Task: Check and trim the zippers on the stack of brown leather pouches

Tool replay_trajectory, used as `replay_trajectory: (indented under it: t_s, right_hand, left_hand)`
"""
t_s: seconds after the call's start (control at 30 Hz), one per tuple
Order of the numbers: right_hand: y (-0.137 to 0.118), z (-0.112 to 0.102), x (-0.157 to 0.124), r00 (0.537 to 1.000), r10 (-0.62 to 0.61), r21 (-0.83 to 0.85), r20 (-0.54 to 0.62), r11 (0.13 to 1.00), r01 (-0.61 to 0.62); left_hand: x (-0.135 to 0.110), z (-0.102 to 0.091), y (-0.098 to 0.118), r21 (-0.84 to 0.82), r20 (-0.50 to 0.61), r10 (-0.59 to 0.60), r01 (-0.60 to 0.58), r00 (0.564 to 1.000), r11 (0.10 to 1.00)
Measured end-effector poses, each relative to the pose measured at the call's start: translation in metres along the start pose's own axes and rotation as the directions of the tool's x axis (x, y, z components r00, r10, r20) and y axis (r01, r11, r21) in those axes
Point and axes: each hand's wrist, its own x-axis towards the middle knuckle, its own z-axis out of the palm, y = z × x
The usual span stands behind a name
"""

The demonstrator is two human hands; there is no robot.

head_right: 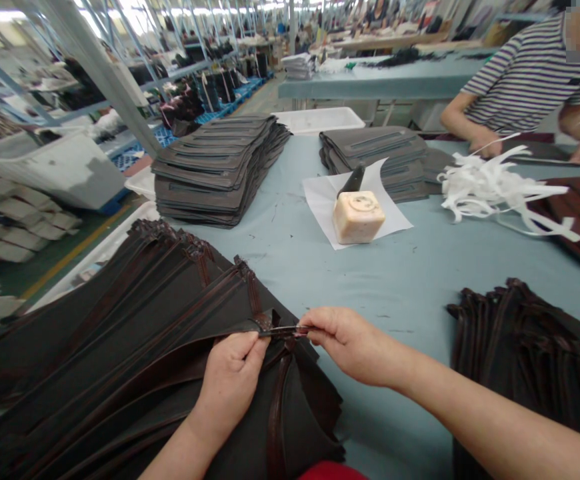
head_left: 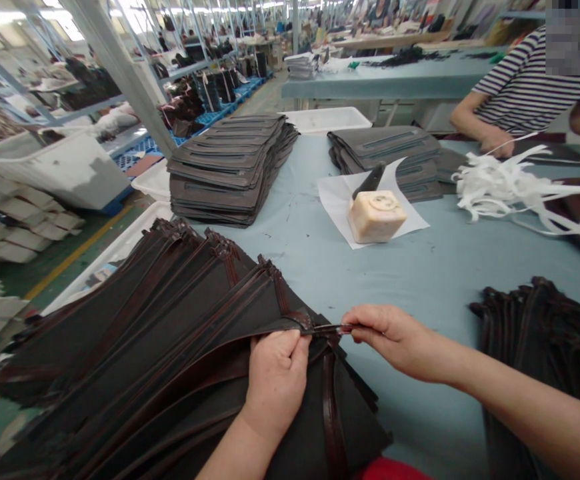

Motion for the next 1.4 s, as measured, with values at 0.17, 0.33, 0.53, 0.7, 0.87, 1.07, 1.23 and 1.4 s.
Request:
replay_trajectory:
  t_s: [0.17,0.33,0.53,0.7,0.87,1.07,1.23,1.4]
  right_hand:
    - [0.002,0.001,-0.001,1.0,-0.012,-0.041,-0.004,0.999,0.012]
    - [0.001,0.002,-0.004,0.998,-0.055,-0.099,-0.02,0.994,0.053]
    - [-0.003,0.013,0.001,0.977,-0.189,-0.168,-0.096,0.971,0.171]
    - [-0.006,0.028,0.007,0.91,-0.319,-0.195,-0.265,0.942,0.274]
    - [-0.033,0.022,0.014,0.822,-0.303,-0.039,-0.482,0.945,0.326]
    - [0.029,0.01,0.032,0.867,0.164,0.11,-0.471,0.986,-0.127]
    - [0.137,0.036,0.009,0.903,0.211,-0.39,-0.373,0.848,-0.36]
    - [0.131,0.035,0.009,0.85,0.251,-0.44,-0.462,0.768,-0.466]
  left_hand:
    - [-0.001,-0.001,0.0,0.008,0.002,-0.002,0.002,1.0,1.0]
    - [-0.001,0.0,0.0,0.021,-0.003,0.02,-0.02,1.0,1.0]
    - [-0.001,-0.002,0.005,0.029,-0.014,0.048,-0.047,0.999,0.998]
    - [0.0,-0.006,0.006,-0.043,-0.038,0.054,-0.055,0.998,0.998]
    - [0.001,0.006,0.002,-0.028,0.052,0.033,-0.032,0.998,0.999]
    - [0.009,-0.009,0.003,-0.398,0.093,-0.106,0.135,0.99,0.907]
    - [0.013,-0.022,0.008,-0.685,0.128,-0.318,0.316,0.939,0.656]
    - [0.012,-0.02,0.011,-0.66,0.169,-0.303,0.337,0.938,0.672]
